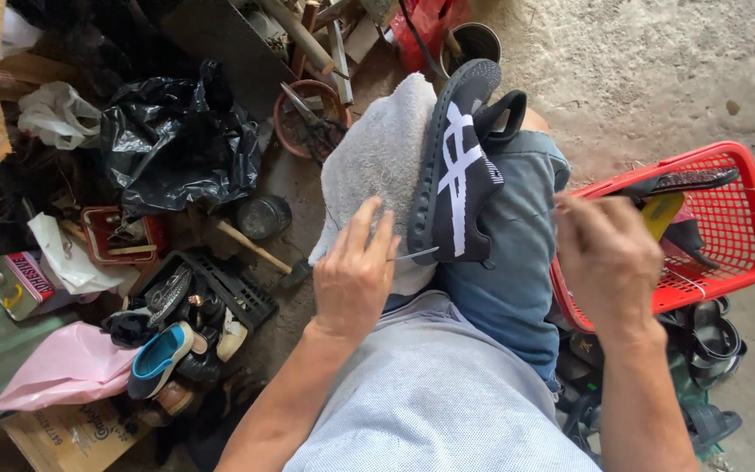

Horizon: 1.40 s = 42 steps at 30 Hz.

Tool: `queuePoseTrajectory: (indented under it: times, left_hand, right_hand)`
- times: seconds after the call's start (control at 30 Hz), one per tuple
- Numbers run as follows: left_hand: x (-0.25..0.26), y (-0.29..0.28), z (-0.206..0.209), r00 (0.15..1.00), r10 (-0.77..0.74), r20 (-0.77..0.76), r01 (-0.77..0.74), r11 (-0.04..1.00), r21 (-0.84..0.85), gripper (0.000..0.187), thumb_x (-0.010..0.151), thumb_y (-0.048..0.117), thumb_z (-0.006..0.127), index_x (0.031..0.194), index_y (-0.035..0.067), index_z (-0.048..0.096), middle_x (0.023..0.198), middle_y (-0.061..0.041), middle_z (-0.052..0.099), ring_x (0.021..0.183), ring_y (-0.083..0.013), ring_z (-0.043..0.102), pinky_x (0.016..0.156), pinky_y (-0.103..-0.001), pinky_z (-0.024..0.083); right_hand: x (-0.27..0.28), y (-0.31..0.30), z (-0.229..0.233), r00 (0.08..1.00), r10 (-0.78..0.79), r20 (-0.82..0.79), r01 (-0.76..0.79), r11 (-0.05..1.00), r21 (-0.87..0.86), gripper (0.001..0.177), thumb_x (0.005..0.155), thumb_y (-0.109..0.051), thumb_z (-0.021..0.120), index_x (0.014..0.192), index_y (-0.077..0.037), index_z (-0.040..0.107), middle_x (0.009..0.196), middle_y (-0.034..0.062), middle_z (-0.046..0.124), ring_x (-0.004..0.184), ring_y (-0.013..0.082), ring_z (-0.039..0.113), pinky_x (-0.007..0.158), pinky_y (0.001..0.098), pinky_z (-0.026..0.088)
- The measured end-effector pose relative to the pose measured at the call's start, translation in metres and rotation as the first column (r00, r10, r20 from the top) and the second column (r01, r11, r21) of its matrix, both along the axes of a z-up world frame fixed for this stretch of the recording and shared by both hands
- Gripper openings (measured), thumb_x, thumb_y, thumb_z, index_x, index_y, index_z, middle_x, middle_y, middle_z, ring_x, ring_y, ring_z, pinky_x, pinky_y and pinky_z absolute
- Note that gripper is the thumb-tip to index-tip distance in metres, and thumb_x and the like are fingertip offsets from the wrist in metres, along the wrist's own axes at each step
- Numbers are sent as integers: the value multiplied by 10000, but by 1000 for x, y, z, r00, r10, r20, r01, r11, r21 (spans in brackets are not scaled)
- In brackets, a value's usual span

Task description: A person is manually sewing the sole of a black sneaker using a needle and thread in a workshop.

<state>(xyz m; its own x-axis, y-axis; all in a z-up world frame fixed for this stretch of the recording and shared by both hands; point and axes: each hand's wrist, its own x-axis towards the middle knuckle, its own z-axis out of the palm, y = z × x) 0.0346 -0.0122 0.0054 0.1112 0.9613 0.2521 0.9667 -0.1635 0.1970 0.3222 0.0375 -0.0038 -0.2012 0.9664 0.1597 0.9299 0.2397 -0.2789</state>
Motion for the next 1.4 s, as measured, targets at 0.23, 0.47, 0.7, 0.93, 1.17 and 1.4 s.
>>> queuePoseTrajectory:
  times: [0.23,0.47,0.7,0.93,1.17,1.4]
  left_hand:
    - [-40,-16,67,569,63,820,415,838,-353,54,864,88,634,823,80,601,1184,-131,625,861,-220,657,728,-353,546]
    - [-185,-113,23,876,461,144,-185,597,-781,203,874,320,721,833,125,757,966,18,711,899,-166,686,823,-313,488]
    - [-270,-182,-50,614,605,-508,-625,-20,-780,483,956,479,468,1003,197,857,1274,-150,693,1158,-456,639,969,-516,455]
    - [-187,-122,-57,789,587,-180,-560,569,-602,438,998,304,545,1408,154,588,1326,-155,607,1188,-411,618,906,-560,517]
    - [-30,-15,-4,804,-51,592,186,968,-169,464,1009,176,677,1422,25,531,1427,-167,629,1265,-267,684,1027,-275,634]
    - [6,-27,4,810,1,587,182,951,-252,214,1068,183,507,1063,39,665,924,-83,759,745,-239,741,575,-357,557]
  right_hand:
    - [-30,-6,8,934,306,-186,-329,938,-108,230,996,-173,679,1224,-160,704,967,9,697,846,201,715,670,331,538]
    - [-28,-9,8,950,304,-68,-310,901,-303,176,1056,-289,583,980,-130,576,897,36,663,760,266,672,578,424,456]
    - [-22,-9,0,949,316,-5,-311,931,-193,354,1074,-301,625,810,-131,461,727,29,520,661,224,598,502,401,353]
    - [10,1,-24,972,159,175,-158,987,-19,380,1157,-284,665,855,-113,512,790,50,573,715,244,585,528,395,363]
    - [-17,-6,0,328,-344,-880,-159,898,-410,187,1106,-97,500,1122,38,629,1221,173,614,1204,259,650,842,332,648]
    - [-20,8,-4,-317,-451,-835,-591,782,-198,317,1095,-307,590,885,-72,555,774,92,646,889,317,675,617,342,624]
